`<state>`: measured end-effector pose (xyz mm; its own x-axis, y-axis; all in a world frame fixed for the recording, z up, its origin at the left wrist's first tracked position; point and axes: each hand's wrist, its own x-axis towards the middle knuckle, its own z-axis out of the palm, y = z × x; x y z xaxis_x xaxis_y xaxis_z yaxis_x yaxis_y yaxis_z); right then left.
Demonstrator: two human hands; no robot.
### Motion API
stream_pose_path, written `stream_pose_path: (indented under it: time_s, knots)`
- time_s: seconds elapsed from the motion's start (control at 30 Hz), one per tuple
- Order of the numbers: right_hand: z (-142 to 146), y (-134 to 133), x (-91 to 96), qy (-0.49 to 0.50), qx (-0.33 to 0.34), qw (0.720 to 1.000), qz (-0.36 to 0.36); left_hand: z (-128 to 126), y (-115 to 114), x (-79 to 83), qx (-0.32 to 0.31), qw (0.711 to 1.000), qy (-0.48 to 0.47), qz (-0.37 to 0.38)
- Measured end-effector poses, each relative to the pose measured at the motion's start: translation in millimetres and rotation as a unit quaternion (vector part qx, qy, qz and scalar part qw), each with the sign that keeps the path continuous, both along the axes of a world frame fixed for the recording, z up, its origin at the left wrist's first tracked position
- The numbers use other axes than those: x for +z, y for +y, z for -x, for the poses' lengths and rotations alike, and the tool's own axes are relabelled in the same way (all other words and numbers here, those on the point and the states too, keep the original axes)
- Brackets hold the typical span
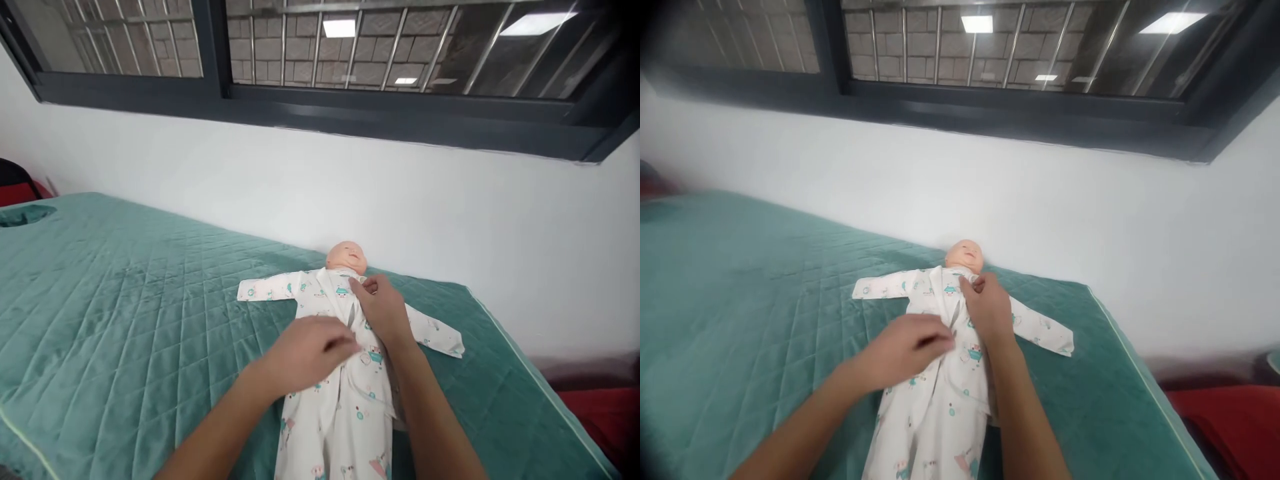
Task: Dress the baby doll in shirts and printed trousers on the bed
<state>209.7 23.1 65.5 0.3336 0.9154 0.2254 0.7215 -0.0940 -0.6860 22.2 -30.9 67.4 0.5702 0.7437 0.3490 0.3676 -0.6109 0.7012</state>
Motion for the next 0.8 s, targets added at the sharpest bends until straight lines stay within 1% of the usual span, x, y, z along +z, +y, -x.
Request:
stream_pose_path:
  time_s: [0.03,0.1,0.13,0.17,0.2,0.27,0.3,0.37,0.4,0.43,0.47,0.5,0.57,0.6,0.7,0.73,0.8]
  knots:
    - [-1,-1,-0.1,0.007,-0.001,1.000,0.003,2,11,-4.0,0.054,0.998,-0.022,0.011]
    - [-2,-1,0.3,0.022,-0.006,1.000,0.006,3,39,-12.1,0.197,0.978,-0.065,0.014]
    - [-3,0,0.3,0.031,-0.007,0.999,0.006,1,53,-15.3,0.248,0.966,-0.075,0.015]
    - [-3,0,0.1,0.040,-0.008,0.999,0.006,-2,65,-17.4,0.274,0.958,-0.083,0.025]
    - [-4,1,-0.2,0.051,-0.009,0.999,0.007,-7,76,-17.8,0.277,0.955,-0.094,0.046]
    - [-4,1,-1.5,0.075,-0.015,0.997,0.008,-20,91,-13.3,0.249,0.951,-0.147,0.113]
    - [-4,1,-2.4,0.089,-0.018,0.996,0.007,-28,96,-8.7,0.225,0.943,-0.188,0.156]
    - [-5,1,-4.1,0.118,-0.018,0.993,0.003,-40,101,2.5,0.171,0.918,-0.268,0.236]
    - [-6,1,-5.0,0.133,-0.013,0.991,0.001,-45,103,7.8,0.152,0.907,-0.292,0.262]
    - [-8,2,-5.7,0.147,-0.006,0.989,0.000,-48,105,12.0,0.144,0.904,-0.297,0.273]
    - [-10,2,-6.4,0.161,0.002,0.987,0.000,-49,106,14.8,0.149,0.909,-0.284,0.267]
    - [-12,3,-6.9,0.172,0.012,0.985,0.000,-49,108,16.2,0.167,0.919,-0.258,0.248]
    - [-17,4,-7.2,0.189,0.032,0.982,0.002,-46,110,14.9,0.210,0.942,-0.182,0.190]
    - [-19,6,-7.1,0.197,0.040,0.980,0.000,-44,110,13.1,0.216,0.952,-0.143,0.165]
    - [-21,11,-4.9,0.238,0.045,0.970,-0.028,-40,108,7.3,0.180,0.972,-0.071,0.134]
    - [-20,12,-3.6,0.253,0.042,0.966,-0.042,-40,107,6.1,0.170,0.974,-0.062,0.133]
    - [-15,14,-0.5,0.273,0.034,0.960,-0.054,-43,107,5.7,0.170,0.975,-0.053,0.129]
